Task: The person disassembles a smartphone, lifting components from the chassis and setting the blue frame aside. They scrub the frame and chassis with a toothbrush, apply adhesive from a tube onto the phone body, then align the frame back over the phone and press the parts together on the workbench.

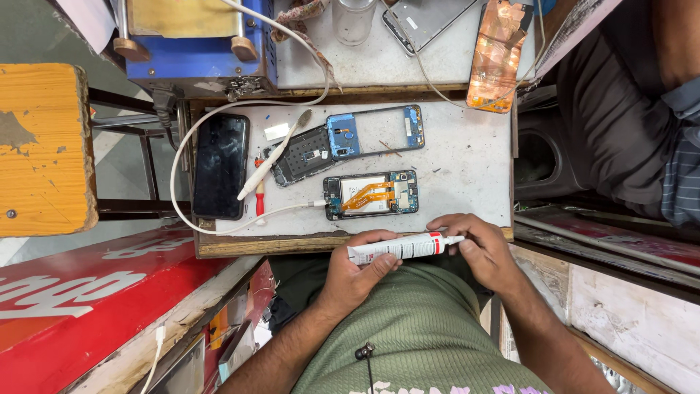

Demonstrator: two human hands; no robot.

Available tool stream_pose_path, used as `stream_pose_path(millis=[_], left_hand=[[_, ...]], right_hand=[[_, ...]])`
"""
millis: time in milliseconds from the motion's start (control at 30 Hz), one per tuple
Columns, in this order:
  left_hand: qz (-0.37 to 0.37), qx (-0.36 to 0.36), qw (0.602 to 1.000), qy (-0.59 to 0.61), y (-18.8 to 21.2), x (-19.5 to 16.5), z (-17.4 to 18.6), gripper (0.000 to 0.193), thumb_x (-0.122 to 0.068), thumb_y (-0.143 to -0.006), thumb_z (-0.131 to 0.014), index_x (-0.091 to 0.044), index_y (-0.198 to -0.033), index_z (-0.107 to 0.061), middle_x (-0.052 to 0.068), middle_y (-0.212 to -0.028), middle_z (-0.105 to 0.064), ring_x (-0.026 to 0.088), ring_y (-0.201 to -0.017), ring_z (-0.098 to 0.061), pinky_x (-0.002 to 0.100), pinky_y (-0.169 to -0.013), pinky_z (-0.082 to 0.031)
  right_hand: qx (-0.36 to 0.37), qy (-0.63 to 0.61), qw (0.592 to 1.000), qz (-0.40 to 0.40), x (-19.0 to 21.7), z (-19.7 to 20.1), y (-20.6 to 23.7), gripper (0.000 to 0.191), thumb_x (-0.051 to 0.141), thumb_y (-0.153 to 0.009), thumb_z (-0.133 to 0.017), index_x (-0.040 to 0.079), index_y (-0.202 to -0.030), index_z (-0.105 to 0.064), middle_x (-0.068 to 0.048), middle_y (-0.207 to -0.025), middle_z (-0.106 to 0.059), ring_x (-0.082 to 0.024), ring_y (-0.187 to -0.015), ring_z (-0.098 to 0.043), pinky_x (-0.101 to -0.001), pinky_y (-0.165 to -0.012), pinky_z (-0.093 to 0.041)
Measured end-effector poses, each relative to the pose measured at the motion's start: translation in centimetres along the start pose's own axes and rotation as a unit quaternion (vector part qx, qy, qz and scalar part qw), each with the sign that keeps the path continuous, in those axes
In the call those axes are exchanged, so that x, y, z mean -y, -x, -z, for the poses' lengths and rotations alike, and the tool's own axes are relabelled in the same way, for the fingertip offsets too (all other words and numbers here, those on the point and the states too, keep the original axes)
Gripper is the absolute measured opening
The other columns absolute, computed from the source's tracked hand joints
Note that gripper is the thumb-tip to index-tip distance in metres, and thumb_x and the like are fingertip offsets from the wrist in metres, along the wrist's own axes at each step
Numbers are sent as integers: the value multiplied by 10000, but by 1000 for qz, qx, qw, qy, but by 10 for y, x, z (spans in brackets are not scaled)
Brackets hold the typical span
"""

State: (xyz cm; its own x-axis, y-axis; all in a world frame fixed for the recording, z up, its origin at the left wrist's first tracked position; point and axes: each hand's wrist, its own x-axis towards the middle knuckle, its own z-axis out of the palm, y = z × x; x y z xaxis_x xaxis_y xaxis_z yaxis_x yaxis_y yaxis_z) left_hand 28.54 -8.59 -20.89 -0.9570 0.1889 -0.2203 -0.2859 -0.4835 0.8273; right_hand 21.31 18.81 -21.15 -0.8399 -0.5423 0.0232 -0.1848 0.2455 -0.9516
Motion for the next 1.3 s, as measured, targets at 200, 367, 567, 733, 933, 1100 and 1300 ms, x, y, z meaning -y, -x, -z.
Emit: stream_pose_path(millis=[200,367,567,733,933,1100,1300], left_hand=[[-45,37,993,-100,0,0,1,358,-172,-1009,-690,41,-1294,-644,102,-1061,-740,128,-953,-700,272,-888,-574],[6,29,999,-41,0,0,0,360,-181,-1019,-675,35,-1304,-636,103,-1039,-736,126,-945,-700,287,-876,-582],[11,32,999,-35,1,3,0,379,-198,-1022,-667,38,-1314,-619,102,-1048,-736,130,-956,-701,294,-879,-584],[-18,46,997,-65,1,5,0,383,-196,-1033,-667,44,-1326,-613,105,-1052,-730,127,-976,-697,288,-899,-579],[5,29,999,-17,-1,4,0,360,-177,-1030,-663,54,-1301,-621,112,-1057,-732,129,-946,-698,288,-866,-586],[6,18,1000,5,-4,4,0,349,-155,-1020,-661,53,-1295,-608,112,-1076,-727,132,-938,-699,287,-862,-596],[-14,43,999,-25,-5,3,2,348,-156,-1044,-651,57,-1317,-612,124,-1058,-724,128,-953,-690,279,-874,-588]], right_hand=[[0,7,998,-67,-4,3,8,413,346,-1093,-442,7,-1073,-678,-150,-1086,-752,-128,-826,-686,-278,-730,-580],[14,-34,996,-80,-6,4,12,357,324,-1074,-513,5,-945,-606,-202,-1182,-738,-139,-755,-620,-286,-683,-554],[20,-89,995,-45,-3,4,12,335,323,-1065,-466,6,-1023,-565,-175,-1164,-712,-134,-836,-682,-262,-678,-563],[4,-13,997,-71,2,2,10,414,300,-1092,-447,9,-934,-694,-152,-1065,-766,-122,-737,-635,-269,-644,-539],[13,-50,994,-100,4,3,8,364,299,-1077,-484,-12,-1077,-672,-137,-986,-735,-127,-771,-649,-277,-676,-551],[5,-66,994,-86,4,4,3,384,311,-1073,-486,-22,-993,-658,-155,-1115,-747,-119,-741,-633,-273,-664,-547],[20,-39,994,-100,3,6,2,435,308,-1083,-460,-38,-1056,-722,-140,-959,-767,-114,-739,-663,-264,-657,-549]])
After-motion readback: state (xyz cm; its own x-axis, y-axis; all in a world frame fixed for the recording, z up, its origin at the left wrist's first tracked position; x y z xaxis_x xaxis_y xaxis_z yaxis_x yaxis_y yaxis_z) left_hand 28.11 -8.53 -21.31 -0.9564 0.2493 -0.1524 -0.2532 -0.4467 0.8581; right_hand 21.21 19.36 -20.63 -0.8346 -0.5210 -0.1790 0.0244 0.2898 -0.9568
